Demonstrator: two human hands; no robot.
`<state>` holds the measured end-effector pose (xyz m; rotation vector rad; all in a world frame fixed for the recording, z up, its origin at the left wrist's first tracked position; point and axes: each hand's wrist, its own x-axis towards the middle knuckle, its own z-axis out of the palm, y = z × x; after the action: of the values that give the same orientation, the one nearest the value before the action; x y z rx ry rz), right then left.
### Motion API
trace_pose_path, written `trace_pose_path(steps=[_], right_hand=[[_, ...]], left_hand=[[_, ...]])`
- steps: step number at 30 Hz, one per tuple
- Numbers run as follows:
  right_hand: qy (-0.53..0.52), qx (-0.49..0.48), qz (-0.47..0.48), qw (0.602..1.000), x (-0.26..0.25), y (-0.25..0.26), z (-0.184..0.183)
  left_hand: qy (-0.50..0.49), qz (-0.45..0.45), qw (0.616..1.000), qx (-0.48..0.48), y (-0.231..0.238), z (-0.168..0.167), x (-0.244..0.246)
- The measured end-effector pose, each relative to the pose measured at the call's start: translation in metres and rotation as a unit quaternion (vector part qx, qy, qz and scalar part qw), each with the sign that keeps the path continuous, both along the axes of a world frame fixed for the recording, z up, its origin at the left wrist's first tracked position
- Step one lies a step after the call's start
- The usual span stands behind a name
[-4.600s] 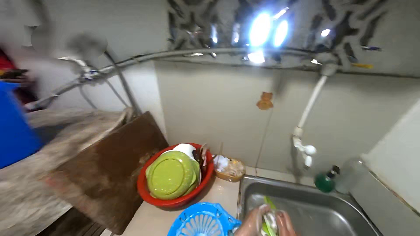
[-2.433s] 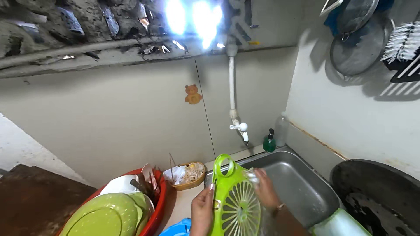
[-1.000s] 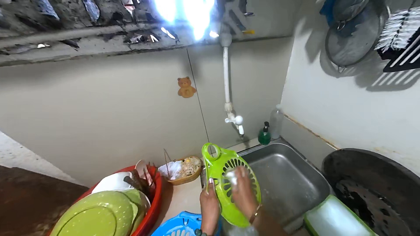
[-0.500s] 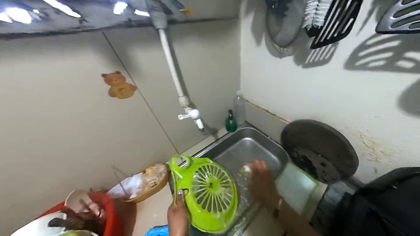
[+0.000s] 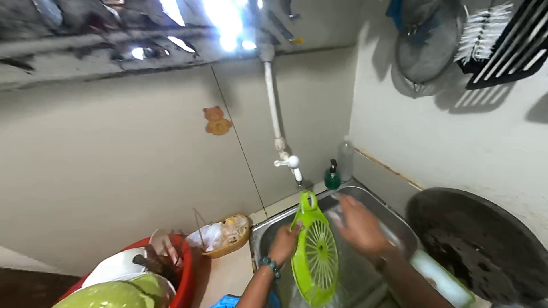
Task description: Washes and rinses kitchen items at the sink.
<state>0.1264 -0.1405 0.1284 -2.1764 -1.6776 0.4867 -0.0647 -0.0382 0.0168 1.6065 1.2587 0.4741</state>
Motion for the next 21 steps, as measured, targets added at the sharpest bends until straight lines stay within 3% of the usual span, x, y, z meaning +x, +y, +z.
trace_pose_path(steps=[4, 8, 13, 17, 19, 21], right_hand=[[-0.059, 0.148, 0.077, 0.984, -0.055, 0.09, 0.04], [-0.026, 0.136, 0.085, 0.987, -0.071, 0.132, 0.047], [0.179, 0.256, 0.046, 0.949, -0.041, 0.142, 0.025], [0.316, 0.25, 0.083, 0.912, -0.017, 0.156, 0.018], [0.393, 0.283, 0.066, 0.872, -0.017, 0.158, 0.008], [0.516, 0.319, -0.047, 0.794, -0.03, 0.155, -0.01]], left_hand=[[0.013, -0.069, 0.997, -0.008, 0.036, 0.021, 0.009], [-0.019, -0.047, 0.998, -0.041, 0.054, 0.038, 0.009], [-0.097, -0.014, 0.992, -0.083, 0.069, 0.038, 0.023], [-0.105, -0.002, 0.991, -0.087, 0.077, 0.034, 0.05], [-0.096, 0.009, 0.991, -0.09, 0.076, 0.035, 0.063], [-0.077, 0.024, 0.993, -0.087, 0.073, 0.033, 0.069]])
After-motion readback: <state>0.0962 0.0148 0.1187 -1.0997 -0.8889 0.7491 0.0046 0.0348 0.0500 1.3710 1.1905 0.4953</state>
